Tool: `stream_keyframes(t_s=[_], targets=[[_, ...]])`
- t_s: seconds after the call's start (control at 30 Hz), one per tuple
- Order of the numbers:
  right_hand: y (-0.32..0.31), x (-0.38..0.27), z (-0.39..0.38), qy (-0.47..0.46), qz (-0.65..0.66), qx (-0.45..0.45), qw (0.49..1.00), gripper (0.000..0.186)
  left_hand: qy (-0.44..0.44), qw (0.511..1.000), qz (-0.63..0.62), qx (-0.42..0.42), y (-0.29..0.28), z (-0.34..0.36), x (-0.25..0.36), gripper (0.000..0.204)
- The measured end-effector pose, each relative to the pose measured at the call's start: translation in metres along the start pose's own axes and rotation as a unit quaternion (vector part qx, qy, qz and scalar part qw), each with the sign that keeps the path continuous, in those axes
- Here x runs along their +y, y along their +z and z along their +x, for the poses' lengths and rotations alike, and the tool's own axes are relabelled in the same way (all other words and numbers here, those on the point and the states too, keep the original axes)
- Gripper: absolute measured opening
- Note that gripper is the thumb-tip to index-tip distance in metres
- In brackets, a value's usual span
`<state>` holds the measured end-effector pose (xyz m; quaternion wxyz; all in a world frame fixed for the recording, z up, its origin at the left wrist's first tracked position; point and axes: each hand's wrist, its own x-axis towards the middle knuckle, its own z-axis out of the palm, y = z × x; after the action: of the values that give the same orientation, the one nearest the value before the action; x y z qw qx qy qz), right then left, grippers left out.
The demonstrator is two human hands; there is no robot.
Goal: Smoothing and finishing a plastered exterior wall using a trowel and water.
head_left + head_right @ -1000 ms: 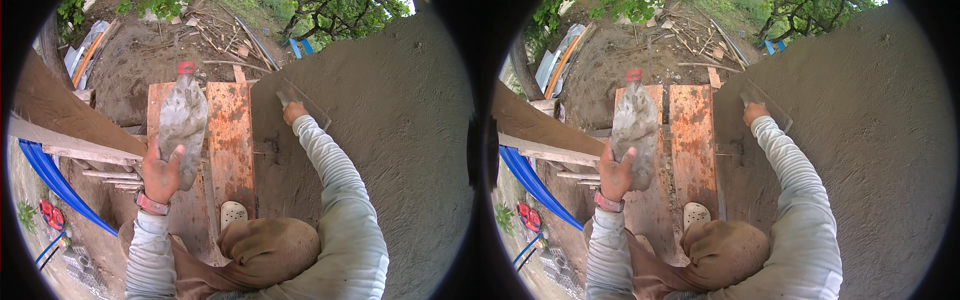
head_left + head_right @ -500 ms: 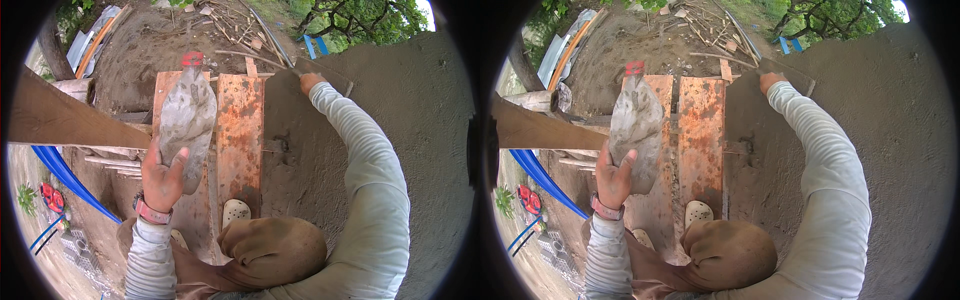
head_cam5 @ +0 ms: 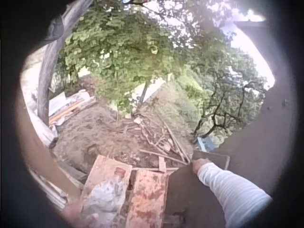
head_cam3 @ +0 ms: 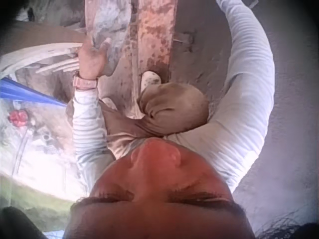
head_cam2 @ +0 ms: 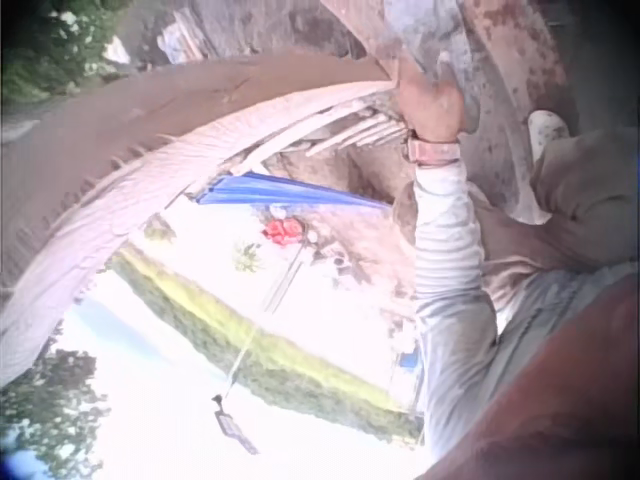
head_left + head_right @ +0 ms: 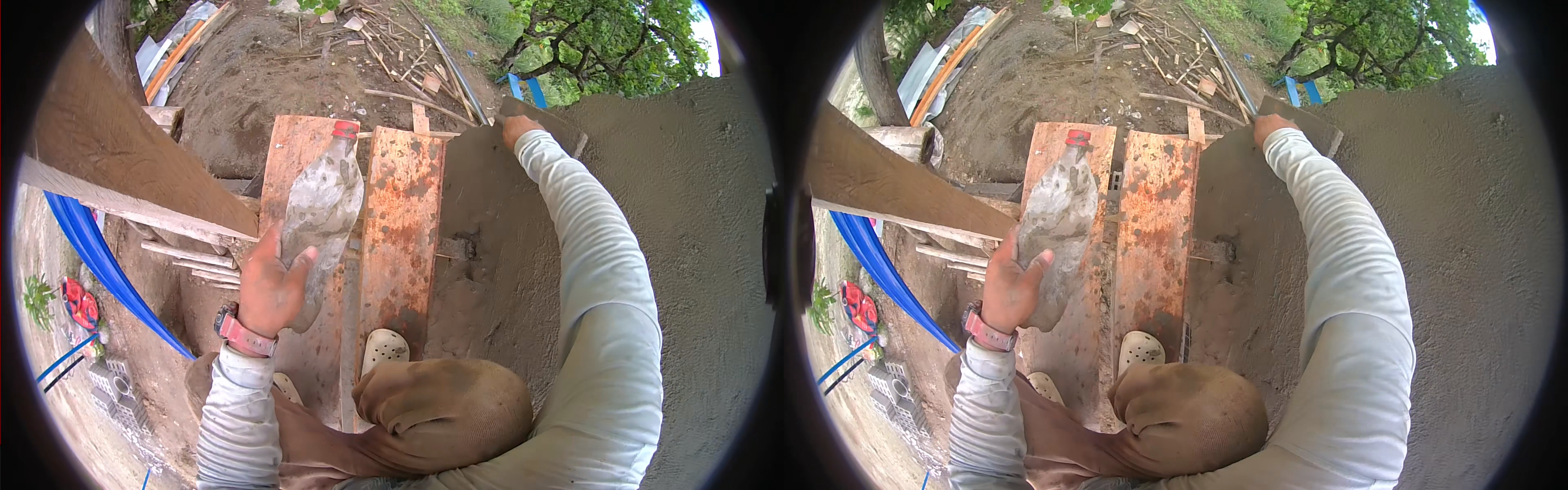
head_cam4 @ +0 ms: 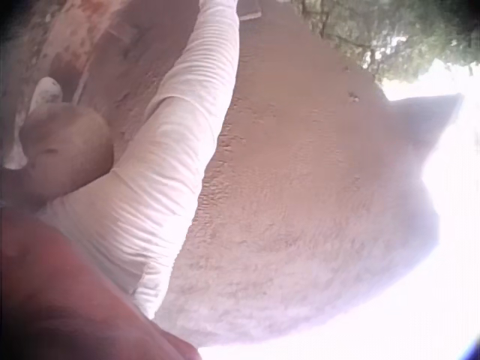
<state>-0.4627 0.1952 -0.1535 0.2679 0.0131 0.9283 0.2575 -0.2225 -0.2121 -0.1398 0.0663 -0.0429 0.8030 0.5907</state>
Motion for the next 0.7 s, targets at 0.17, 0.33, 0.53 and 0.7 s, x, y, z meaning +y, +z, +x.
stream_keyframes(t_s=[0.17, 0.33, 0.53, 0.7], targets=[[-0.067, 0.049, -0.022, 0.085, 0.178, 0.178, 0.964, 0.032, -0.001, 0.956, 0.256, -0.142, 0.060, 0.041, -0.028, 0.030], [-0.094, 0.048, -0.049, 0.057, 0.162, 0.169, 0.970, 0.032, 0.068, 0.870, 0.374, -0.314, 0.175, 0.125, 0.057, 0.032], [-0.075, 0.053, -0.072, 0.070, 0.187, 0.186, 0.962, 0.033, 0.155, 0.860, 0.431, -0.225, 0.247, 0.148, 0.082, 0.029], [-0.042, 0.017, -0.043, 0.046, 0.149, 0.099, 0.983, 0.030, 0.120, 0.896, 0.380, -0.196, 0.189, 0.118, 0.056, 0.028]])
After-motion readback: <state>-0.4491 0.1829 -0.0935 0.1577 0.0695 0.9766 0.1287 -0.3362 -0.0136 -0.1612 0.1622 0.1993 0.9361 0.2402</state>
